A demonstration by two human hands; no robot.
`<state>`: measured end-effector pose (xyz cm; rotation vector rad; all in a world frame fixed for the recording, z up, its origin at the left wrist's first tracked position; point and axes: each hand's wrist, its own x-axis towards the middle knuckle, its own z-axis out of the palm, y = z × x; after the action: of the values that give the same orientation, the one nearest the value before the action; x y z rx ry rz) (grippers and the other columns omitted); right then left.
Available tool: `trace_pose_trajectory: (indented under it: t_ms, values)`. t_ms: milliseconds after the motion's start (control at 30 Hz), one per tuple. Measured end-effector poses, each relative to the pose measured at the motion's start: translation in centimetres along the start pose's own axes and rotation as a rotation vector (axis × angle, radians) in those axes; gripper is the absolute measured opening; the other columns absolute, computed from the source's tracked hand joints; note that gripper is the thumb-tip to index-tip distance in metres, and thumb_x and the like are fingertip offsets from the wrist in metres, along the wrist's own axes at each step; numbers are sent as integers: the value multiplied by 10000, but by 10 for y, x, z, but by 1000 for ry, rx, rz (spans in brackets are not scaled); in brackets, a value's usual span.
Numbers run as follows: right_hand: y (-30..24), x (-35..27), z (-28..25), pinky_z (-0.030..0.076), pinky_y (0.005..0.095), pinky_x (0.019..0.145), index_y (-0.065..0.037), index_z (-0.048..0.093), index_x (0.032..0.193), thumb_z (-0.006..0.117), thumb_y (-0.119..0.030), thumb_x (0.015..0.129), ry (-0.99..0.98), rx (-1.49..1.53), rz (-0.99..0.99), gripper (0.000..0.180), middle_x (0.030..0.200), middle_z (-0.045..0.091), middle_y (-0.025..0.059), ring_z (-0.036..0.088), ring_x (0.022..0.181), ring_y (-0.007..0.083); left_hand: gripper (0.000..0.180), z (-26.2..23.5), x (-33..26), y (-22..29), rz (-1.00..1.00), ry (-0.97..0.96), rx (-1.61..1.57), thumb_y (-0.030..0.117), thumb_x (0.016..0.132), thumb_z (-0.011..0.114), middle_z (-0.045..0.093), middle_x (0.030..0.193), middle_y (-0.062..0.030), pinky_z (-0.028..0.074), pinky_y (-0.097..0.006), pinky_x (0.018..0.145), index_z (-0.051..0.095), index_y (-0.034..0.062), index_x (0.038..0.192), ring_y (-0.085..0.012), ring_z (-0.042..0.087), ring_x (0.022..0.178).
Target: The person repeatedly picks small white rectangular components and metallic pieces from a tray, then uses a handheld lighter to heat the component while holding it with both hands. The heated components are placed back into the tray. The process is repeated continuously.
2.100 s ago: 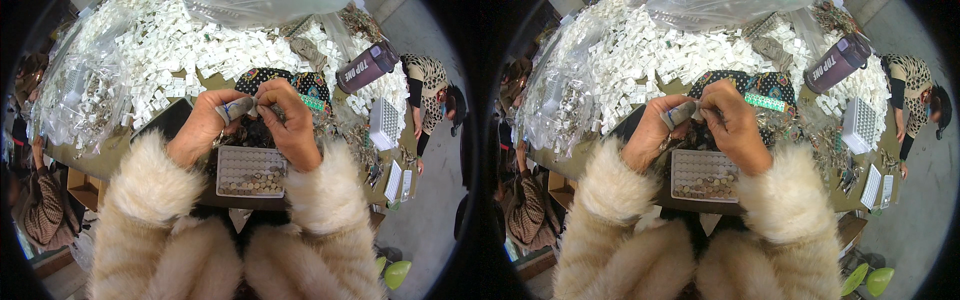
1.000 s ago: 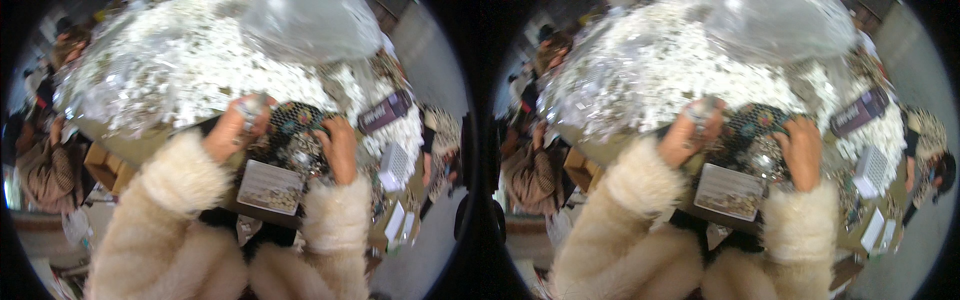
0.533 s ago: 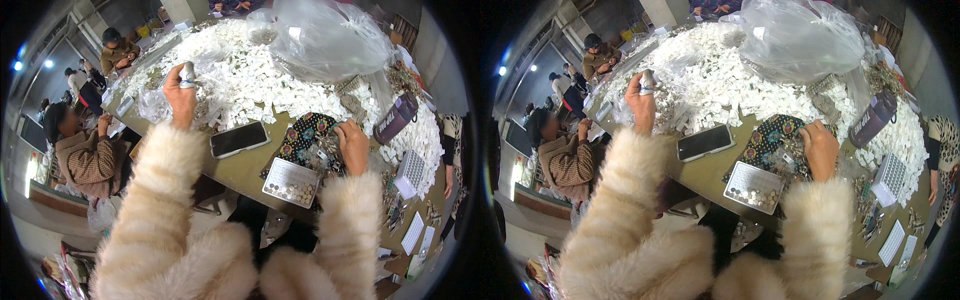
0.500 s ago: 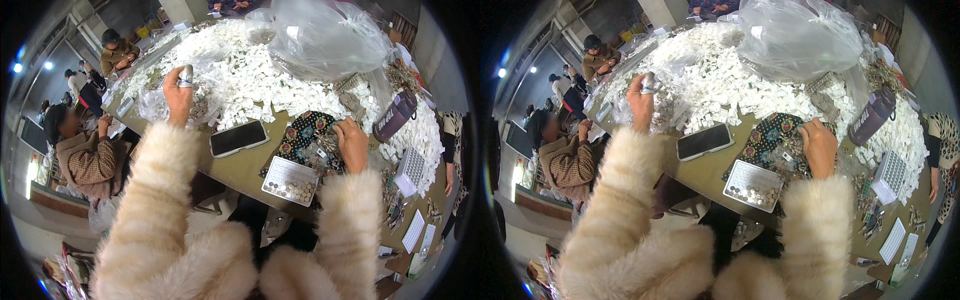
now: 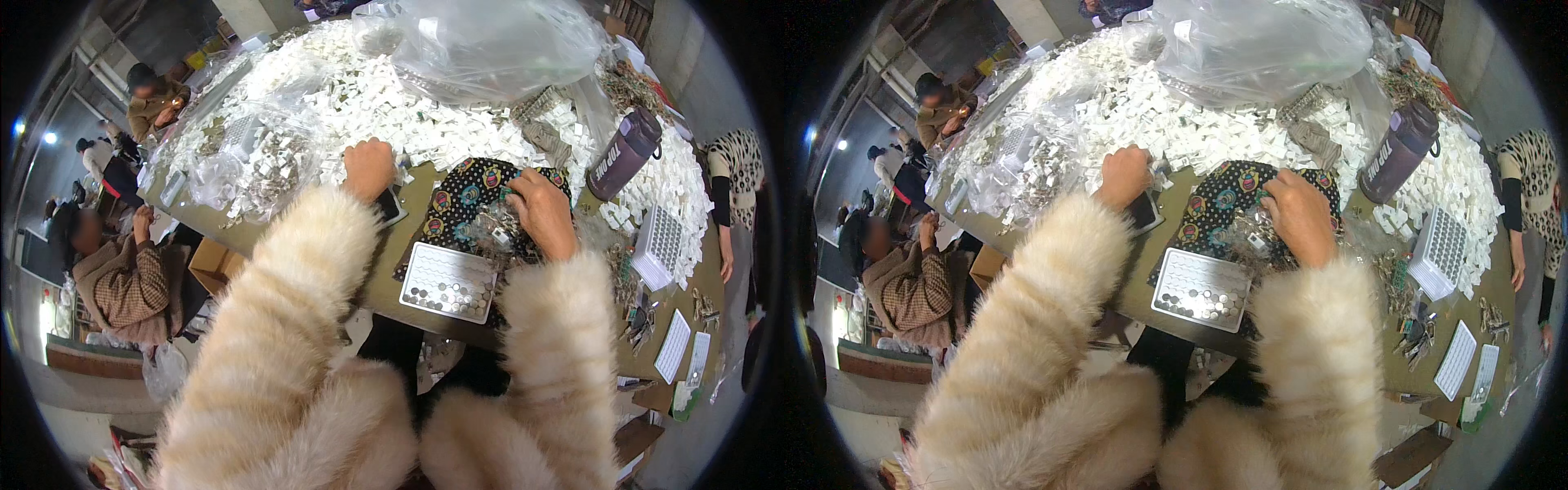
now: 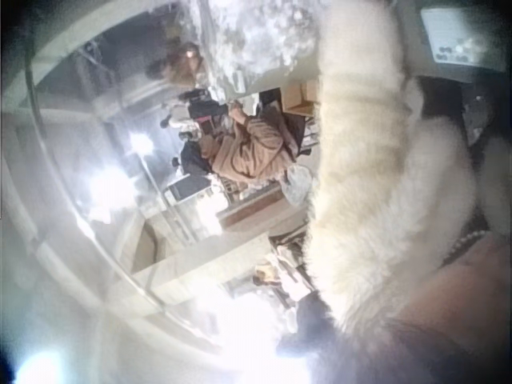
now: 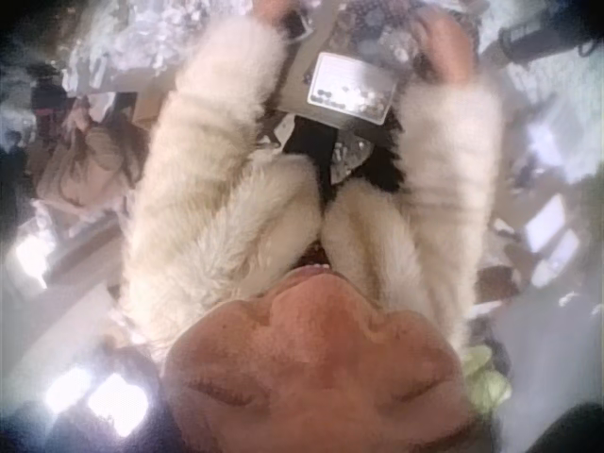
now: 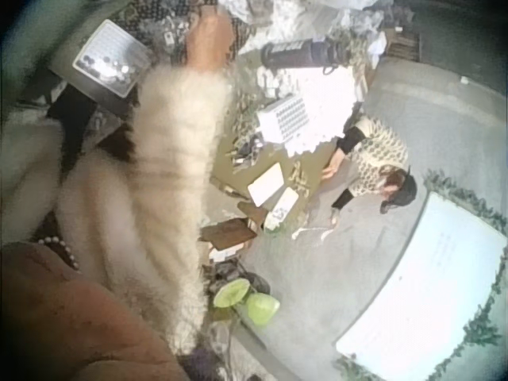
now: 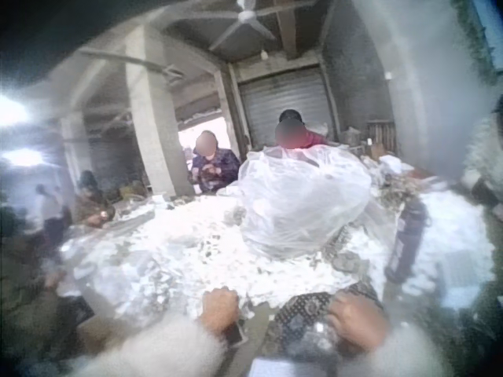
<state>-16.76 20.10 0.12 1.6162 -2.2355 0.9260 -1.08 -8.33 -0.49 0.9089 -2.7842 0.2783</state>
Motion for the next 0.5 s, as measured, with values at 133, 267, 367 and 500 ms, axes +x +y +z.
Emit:
trace_pose_trajectory:
  t_ms: [133,267,367,500]
  values:
    - [-3,2,0,500,470,697,-44,618,962,725,-110,844,77,3,-13,172,915,611,134,642,826,368,218,3,3,-5,134,99,-394,79,750,752,678,932,-159,522,-446,799,735,58,967,-369,660,894]
    - [-11,2,0,499,495,687,-64,587,1039,667,-125,904,20,114,52,168,980,630,165,644,832,416,228,-21,-5,1,239,383,-491,22,830,657,676,854,-112,515,-392,711,701,37,1054,-274,670,836]
    - [-15,4,0,496,397,794,-14,619,1073,638,-47,915,-7,269,25,163,1007,630,169,627,916,374,154,-41,-18,22,-23,-226,-1373,64,955,578,663,720,-55,476,-291,612,697,15,1040,-153,631,681]
    - [-17,7,-4,478,328,891,24,636,1093,614,-3,907,-66,546,-3,189,1007,635,134,627,972,270,209,-48,-38,60,100,-488,-1710,121,1049,526,687,800,-31,477,-218,602,692,-3,1073,-66,604,670]
